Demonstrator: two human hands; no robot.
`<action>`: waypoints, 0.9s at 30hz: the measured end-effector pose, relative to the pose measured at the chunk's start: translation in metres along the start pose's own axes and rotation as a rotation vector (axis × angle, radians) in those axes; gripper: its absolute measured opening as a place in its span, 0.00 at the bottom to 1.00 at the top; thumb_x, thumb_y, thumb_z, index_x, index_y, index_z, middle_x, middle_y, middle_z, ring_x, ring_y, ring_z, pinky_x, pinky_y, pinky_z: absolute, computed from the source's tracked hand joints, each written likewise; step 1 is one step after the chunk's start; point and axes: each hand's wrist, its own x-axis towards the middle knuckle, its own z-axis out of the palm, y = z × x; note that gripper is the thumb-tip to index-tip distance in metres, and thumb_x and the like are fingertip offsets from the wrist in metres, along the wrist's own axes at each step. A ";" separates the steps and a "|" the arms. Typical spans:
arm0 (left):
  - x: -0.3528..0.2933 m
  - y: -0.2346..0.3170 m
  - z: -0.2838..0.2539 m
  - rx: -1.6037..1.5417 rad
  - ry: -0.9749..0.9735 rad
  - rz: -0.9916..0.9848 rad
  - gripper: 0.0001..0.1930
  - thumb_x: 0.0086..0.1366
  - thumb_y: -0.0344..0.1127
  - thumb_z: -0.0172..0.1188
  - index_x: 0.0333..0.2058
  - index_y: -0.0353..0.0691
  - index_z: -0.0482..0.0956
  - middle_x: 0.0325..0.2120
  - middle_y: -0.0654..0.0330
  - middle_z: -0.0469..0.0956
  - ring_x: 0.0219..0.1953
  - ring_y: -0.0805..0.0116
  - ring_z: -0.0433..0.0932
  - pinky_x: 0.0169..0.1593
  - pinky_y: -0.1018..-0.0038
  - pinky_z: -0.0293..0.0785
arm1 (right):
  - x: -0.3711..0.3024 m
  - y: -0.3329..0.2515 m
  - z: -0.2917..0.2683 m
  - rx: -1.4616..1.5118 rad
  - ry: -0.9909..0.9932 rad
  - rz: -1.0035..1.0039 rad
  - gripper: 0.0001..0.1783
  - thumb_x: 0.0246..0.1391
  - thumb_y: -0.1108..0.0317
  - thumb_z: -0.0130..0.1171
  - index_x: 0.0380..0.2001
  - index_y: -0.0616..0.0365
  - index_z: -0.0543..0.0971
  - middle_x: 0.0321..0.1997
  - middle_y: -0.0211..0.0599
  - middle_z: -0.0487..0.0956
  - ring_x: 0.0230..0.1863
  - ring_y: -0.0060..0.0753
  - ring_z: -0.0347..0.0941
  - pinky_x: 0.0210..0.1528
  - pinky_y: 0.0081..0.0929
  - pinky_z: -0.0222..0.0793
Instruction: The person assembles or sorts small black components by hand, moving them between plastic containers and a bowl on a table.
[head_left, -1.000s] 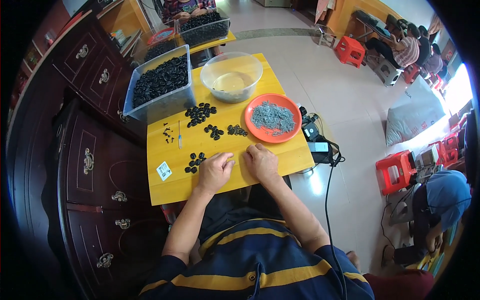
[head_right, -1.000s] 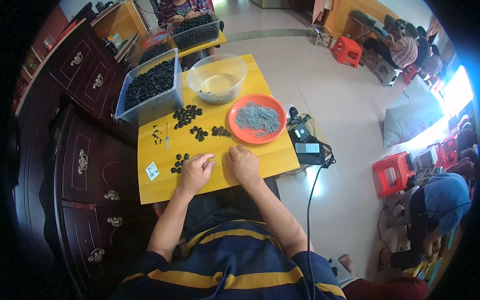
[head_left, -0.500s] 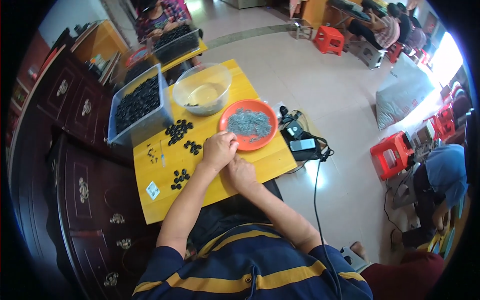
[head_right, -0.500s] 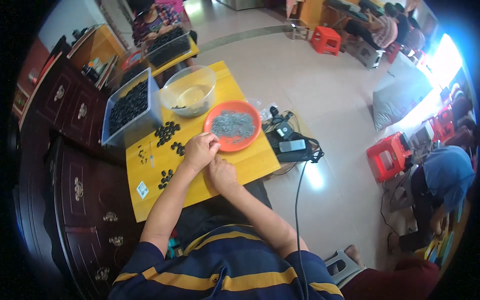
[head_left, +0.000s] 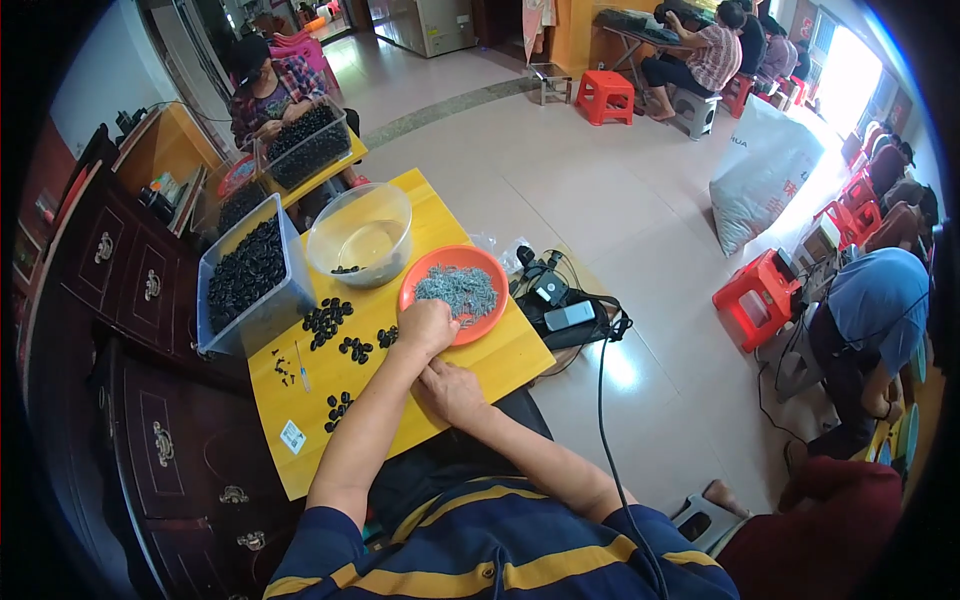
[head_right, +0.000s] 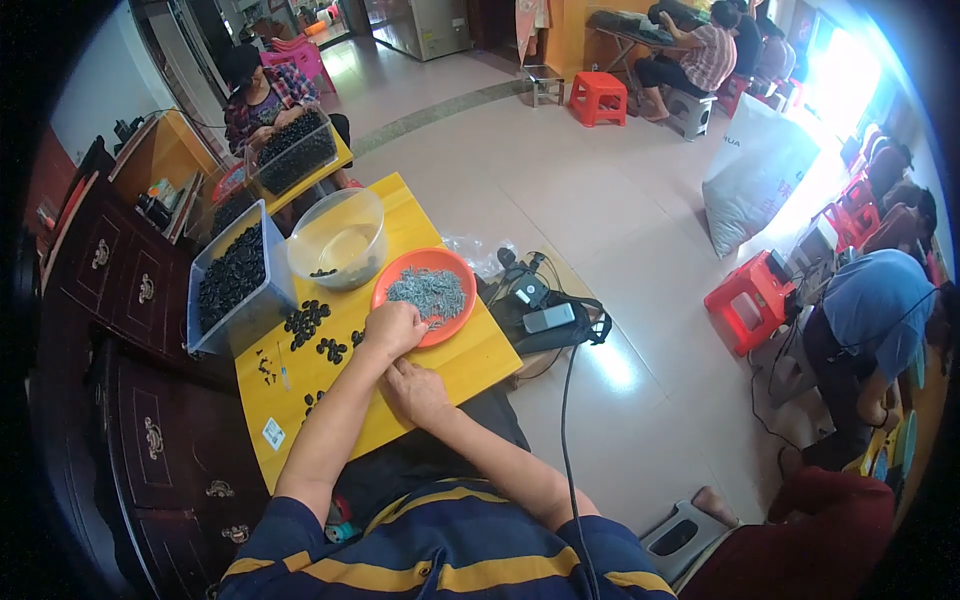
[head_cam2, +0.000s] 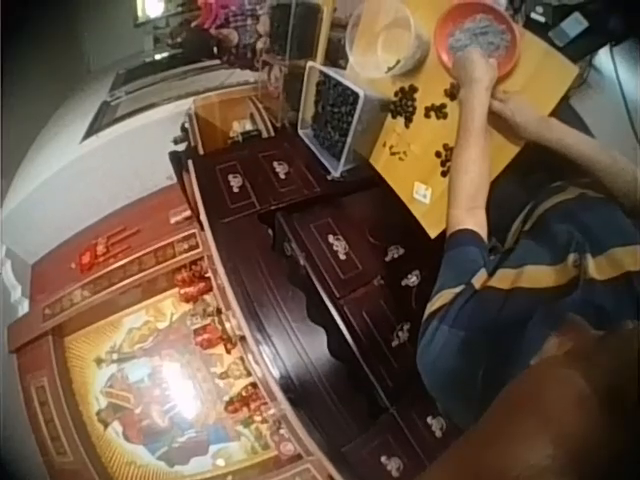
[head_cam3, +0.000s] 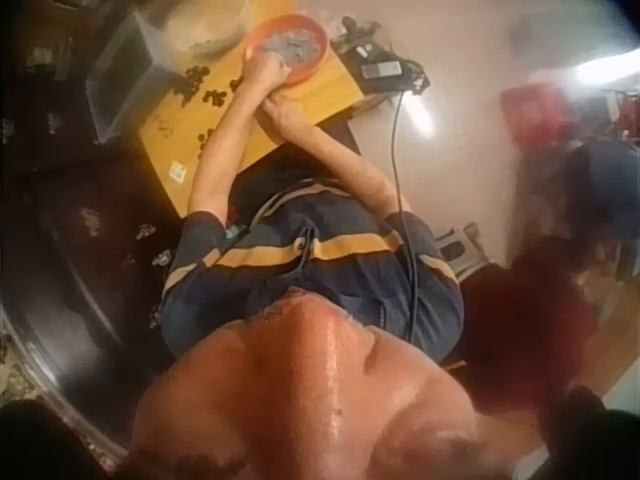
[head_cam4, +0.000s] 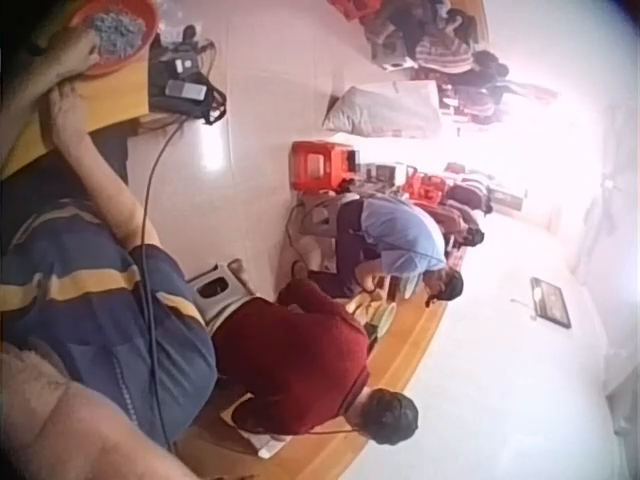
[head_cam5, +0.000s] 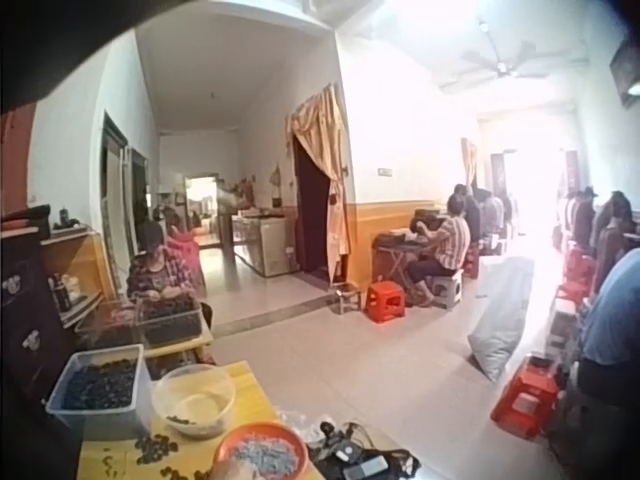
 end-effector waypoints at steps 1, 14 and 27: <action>0.000 0.000 0.001 0.000 0.002 0.003 0.10 0.54 0.46 0.66 0.24 0.47 0.85 0.25 0.54 0.83 0.32 0.54 0.83 0.38 0.59 0.79 | 0.000 0.000 -0.001 -0.003 0.002 0.001 0.15 0.55 0.61 0.59 0.43 0.56 0.75 0.37 0.46 0.78 0.32 0.47 0.78 0.31 0.41 0.75; -0.002 -0.009 0.000 0.013 0.054 0.014 0.10 0.55 0.45 0.66 0.28 0.45 0.85 0.27 0.53 0.83 0.35 0.52 0.83 0.39 0.56 0.79 | 0.001 0.002 0.000 0.034 0.050 -0.046 0.15 0.54 0.63 0.60 0.43 0.55 0.75 0.38 0.46 0.77 0.31 0.47 0.78 0.31 0.40 0.76; -0.002 -0.016 0.003 0.047 0.038 0.075 0.08 0.57 0.40 0.62 0.30 0.43 0.85 0.29 0.51 0.83 0.35 0.51 0.83 0.40 0.55 0.79 | 0.002 -0.001 -0.003 0.030 0.057 -0.046 0.10 0.56 0.62 0.57 0.34 0.57 0.74 0.33 0.46 0.77 0.30 0.46 0.79 0.30 0.41 0.75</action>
